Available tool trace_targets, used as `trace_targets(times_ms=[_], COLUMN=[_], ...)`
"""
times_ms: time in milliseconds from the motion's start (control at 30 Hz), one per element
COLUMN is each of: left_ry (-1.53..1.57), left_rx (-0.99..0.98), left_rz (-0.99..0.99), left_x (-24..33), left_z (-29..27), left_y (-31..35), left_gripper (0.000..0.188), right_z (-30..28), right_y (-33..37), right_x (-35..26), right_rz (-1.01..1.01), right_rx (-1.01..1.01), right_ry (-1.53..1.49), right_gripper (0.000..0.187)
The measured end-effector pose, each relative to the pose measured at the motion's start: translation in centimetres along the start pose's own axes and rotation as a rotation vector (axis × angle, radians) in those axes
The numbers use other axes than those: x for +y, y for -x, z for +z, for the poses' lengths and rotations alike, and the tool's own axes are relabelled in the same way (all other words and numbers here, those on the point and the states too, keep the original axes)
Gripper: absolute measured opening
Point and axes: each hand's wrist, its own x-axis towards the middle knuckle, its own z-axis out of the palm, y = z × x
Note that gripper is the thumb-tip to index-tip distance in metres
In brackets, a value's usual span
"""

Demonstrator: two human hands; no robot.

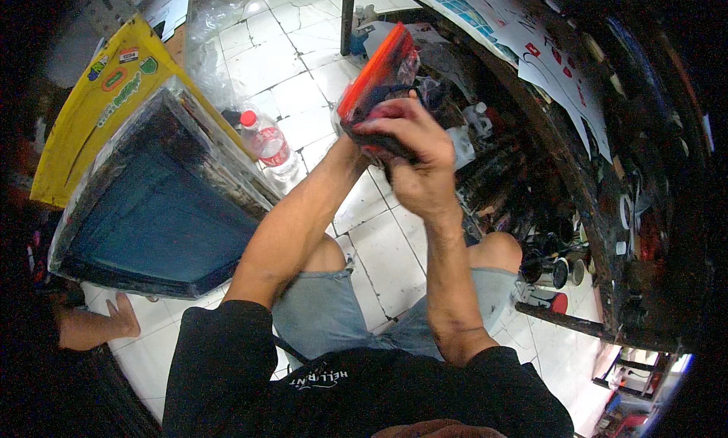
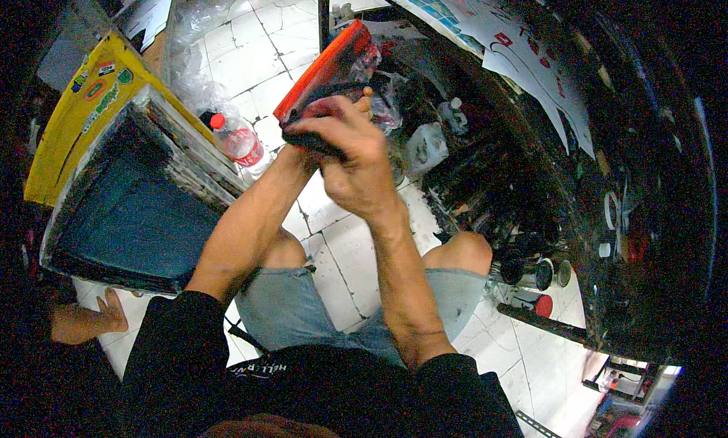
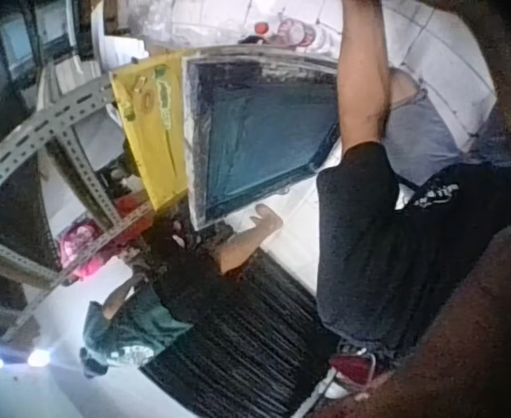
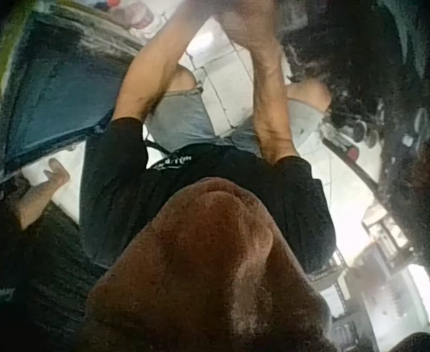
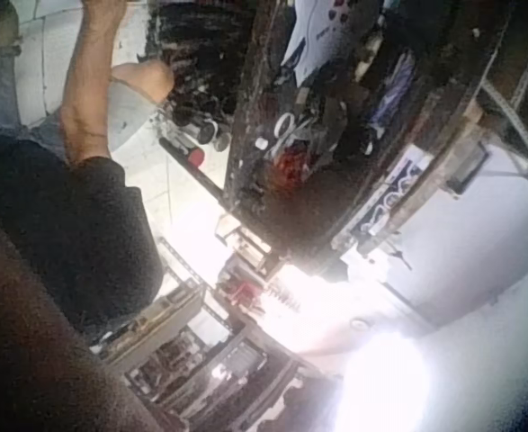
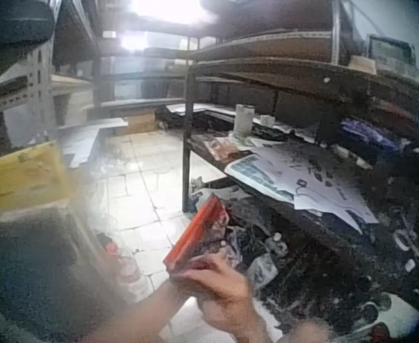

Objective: The person sits on the floor and organizes printing supplies, including placing red squeegees into a plastic bag and tying it shut. They then stand up, pick up a large white board with red ink residue, and place it on a shelf. Finally, they pick up a clear plastic sheet and place it on the floor.

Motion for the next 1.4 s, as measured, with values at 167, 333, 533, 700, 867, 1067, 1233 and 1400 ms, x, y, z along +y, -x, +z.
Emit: trace_targets(times_ms=[167, 333, 533, 700, 867, 1067, 1233, 1400], left_ry=[-0.151, -0.393, -0.006, -0.188, -0.174, -0.146, -0.117, -0.195], left_rx=[-0.031, 0.12, 0.065, 0.209, 0.043, -0.019, 0.014, 0.032], left_rz=[0.115, 0.333, 0.267, 0.132, 0.034, -0.038, -0.157, -0.169], left_x=[-0.3, -1.7, -0.7, 2.0, 3.4, 2.5, 1.4, 0.2], left_z=[1.5, 3.2, 3.1, -0.9, -1.9, 0.5, 2.9, 4.1], left_y=[-2.2, -3.1, -0.6, -0.2, -0.2, -0.9, -1.2, -1.4], left_gripper=[0.069, 0.061, 0.05, 0.05, 0.051, 0.056, 0.052, 0.057], right_z=[-1.8, 0.0, 1.0, 1.0, -0.6, -4.1, -5.7, -5.7], right_y=[-1.7, -1.5, -0.2, 0.6, 0.5, -4.0, -8.6, -10.5], right_x=[1.8, 5.2, 2.2, 1.0, 0.3, 4.3, 7.5, 10.3], right_rz=[0.172, 0.071, 0.192, 0.181, 0.208, 0.12, -0.071, -0.131], right_rx=[0.367, 0.255, 0.077, -0.026, -0.055, 0.373, 0.438, 0.247], right_ry=[0.083, 0.462, 0.382, 0.253, -0.035, 0.172, 0.477, 0.611], right_gripper=[0.037, 0.03, 0.031, 0.036, 0.031, 0.023, 0.022, 0.031])
